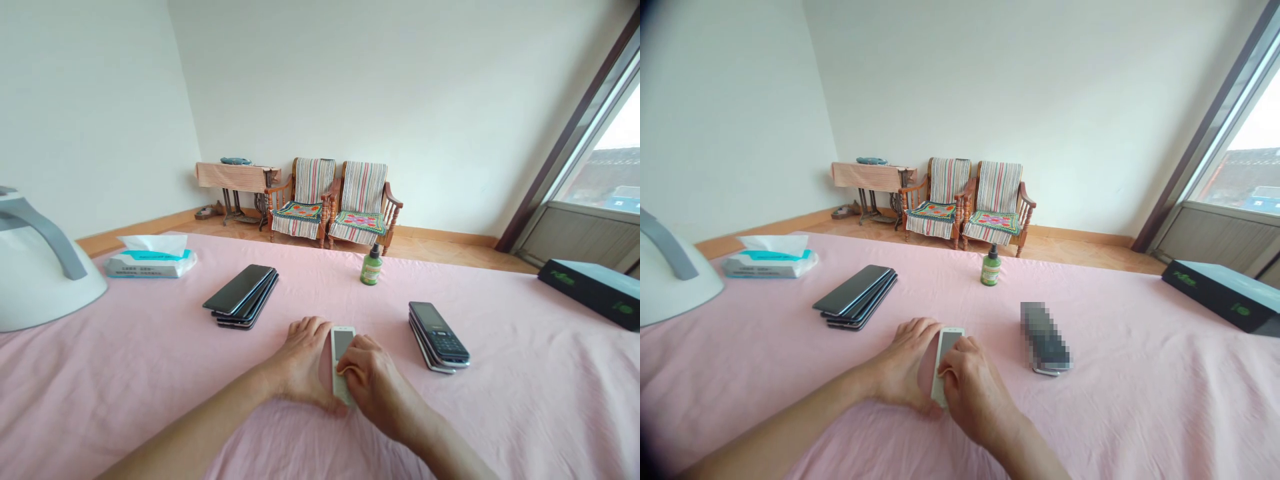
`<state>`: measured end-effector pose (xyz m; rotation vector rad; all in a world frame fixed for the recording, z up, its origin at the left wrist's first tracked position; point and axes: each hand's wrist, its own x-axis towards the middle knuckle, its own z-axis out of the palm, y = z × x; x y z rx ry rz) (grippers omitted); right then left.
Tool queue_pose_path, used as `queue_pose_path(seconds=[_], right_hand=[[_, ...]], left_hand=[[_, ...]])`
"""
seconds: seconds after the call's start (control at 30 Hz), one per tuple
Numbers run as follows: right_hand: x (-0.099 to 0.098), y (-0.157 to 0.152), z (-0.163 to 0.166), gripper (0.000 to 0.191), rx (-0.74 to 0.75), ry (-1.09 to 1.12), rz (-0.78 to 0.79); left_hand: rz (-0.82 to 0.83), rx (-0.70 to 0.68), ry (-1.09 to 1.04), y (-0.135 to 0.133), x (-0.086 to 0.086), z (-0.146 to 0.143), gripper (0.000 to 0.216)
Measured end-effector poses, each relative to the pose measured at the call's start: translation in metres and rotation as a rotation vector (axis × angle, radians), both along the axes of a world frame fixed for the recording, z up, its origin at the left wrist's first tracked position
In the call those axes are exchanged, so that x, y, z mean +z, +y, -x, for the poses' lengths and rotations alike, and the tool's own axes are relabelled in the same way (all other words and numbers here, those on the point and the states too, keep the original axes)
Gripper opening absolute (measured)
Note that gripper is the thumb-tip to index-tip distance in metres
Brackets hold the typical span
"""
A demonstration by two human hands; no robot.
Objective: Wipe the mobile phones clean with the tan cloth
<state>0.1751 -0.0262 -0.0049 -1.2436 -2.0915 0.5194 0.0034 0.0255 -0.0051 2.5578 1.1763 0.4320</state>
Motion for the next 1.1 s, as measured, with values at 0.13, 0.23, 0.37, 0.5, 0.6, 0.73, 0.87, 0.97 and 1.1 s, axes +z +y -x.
queue_pose_path(seconds=[0.13,0.23,0.37,0.5,0.6,0.73,0.87,0.97,1.1], right_hand=[[-0.001,0.0,-0.001,0.033,0.002,-0.002,-0.007],[-0.001,-0.001,-0.001,0.033,0.045,-0.02,-0.035],[0.0,-0.001,-0.002,0.03,0.007,-0.028,-0.04],[0.0,-0.001,-0.002,0.031,0.049,0.0,-0.062],[0.0,0.0,-0.002,0.032,0.065,0.009,-0.061],[0.001,0.0,-0.005,0.03,0.046,0.021,-0.031],[0.007,-0.002,-0.01,0.03,0.073,-0.007,0.007],[0.009,-0.002,-0.012,0.032,0.124,-0.024,0.059],[0.007,0.001,-0.013,0.03,0.119,0.003,0.002]], left_hand=[[-0.018,-0.001,-0.005,0.0,0.0,0.0,0.094],[-0.026,-0.009,-0.011,-0.001,0.0,-0.001,0.093],[-0.022,0.003,0.008,-0.002,-0.001,-0.001,0.091],[-0.026,0.011,0.017,-0.002,-0.001,-0.001,0.093],[-0.017,0.005,0.01,-0.002,0.001,-0.001,0.092],[-0.002,0.007,0.009,-0.003,0.003,-0.002,0.089],[-0.013,0.0,-0.004,-0.002,0.002,-0.001,0.088],[-0.002,-0.004,-0.005,-0.002,0.001,-0.001,0.089],[0.009,0.014,-0.001,-0.001,0.001,-0.001,0.088]])
